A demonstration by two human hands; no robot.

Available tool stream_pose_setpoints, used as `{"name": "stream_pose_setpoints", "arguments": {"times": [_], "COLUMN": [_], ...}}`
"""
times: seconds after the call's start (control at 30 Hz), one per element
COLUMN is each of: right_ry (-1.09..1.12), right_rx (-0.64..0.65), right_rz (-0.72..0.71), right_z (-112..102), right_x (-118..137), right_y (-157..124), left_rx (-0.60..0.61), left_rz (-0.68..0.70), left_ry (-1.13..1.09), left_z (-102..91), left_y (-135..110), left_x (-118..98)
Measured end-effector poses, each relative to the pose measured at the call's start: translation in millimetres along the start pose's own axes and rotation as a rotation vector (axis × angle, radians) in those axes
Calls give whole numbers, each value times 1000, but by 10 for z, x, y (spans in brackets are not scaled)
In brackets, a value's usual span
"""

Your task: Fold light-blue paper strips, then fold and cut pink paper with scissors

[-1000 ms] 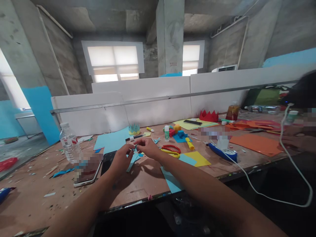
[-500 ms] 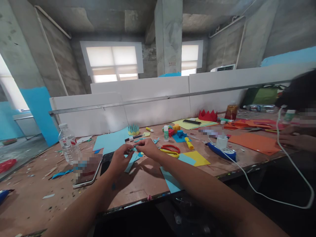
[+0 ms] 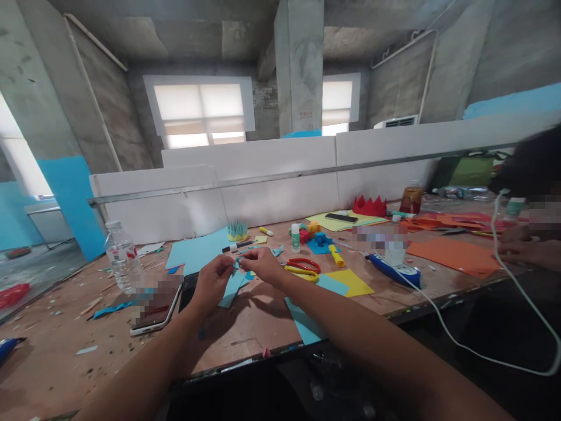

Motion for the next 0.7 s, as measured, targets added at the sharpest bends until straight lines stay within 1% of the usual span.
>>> {"name": "stream_pose_setpoints", "arguments": {"times": [0.33, 0.53, 0.6, 0.7], "right_ry": [-71, -88, -89, -71], "right_rx": [-102, -130, -116, -36], "right_rz": [-46, -69, -81, -100], "right_z": [55, 53, 47, 44], "right_x": [-30, 54, 100, 161], "right_y": [-15, -39, -56, -81], "left_rx": [-34, -68, -86, -93], "left_rz": [-2, -20, -42, -76], "left_ry": [-33, -94, -126, -193], "left_z": [31, 54, 46, 32], "left_y": [-30, -24, -10, 11], "left_x": [-69, -58, -45, -37]}}
Point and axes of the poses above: each hand's wrist, its own y-axis towards the middle knuckle, its own z-axis out of the palm, x = y × z, the point moved 3 cm from there along y, towards the middle knuckle, and after that the axes turned 4 degrees about -y, right-handed, at the moved point
